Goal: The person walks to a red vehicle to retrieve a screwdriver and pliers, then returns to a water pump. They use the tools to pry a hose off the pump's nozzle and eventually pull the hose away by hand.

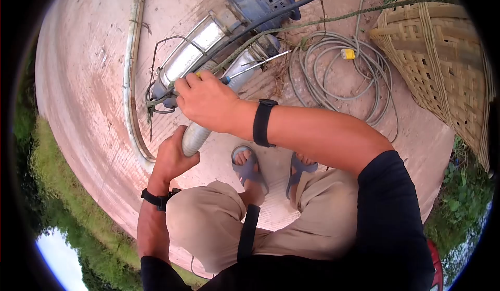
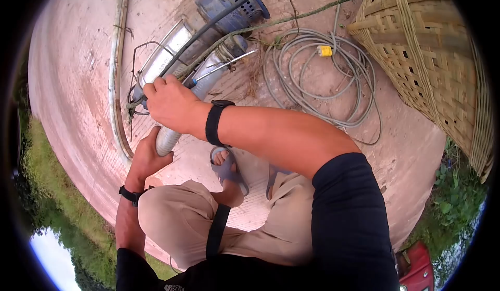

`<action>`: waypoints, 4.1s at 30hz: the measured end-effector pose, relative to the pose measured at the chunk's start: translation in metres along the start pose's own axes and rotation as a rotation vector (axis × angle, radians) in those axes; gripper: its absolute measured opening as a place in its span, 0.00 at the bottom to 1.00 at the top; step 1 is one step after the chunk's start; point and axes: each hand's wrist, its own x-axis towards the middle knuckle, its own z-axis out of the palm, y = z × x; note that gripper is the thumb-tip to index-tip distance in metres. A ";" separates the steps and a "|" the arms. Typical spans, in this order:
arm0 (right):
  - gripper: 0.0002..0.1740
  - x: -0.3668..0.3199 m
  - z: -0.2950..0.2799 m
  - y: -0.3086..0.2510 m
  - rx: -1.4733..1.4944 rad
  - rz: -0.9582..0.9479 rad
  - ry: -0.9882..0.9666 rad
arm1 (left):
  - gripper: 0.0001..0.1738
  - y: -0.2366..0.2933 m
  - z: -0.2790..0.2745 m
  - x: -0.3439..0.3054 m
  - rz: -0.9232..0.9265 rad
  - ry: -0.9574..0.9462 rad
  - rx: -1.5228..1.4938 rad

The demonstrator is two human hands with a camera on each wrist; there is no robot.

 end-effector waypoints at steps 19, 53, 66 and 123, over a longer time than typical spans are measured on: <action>0.17 -0.138 -0.168 0.105 0.899 0.956 0.695 | 0.32 0.009 -0.060 0.000 0.121 0.183 0.197; 0.12 -0.141 -0.051 0.136 1.597 1.129 0.983 | 0.34 -0.043 -0.058 0.044 0.121 0.648 0.316; 0.14 -0.149 -0.062 0.144 1.570 1.074 0.520 | 0.56 -0.022 -0.088 0.080 0.091 0.423 0.242; 0.15 -0.065 -0.133 0.236 1.245 1.295 0.331 | 0.22 0.010 -0.149 0.119 0.422 0.025 -0.221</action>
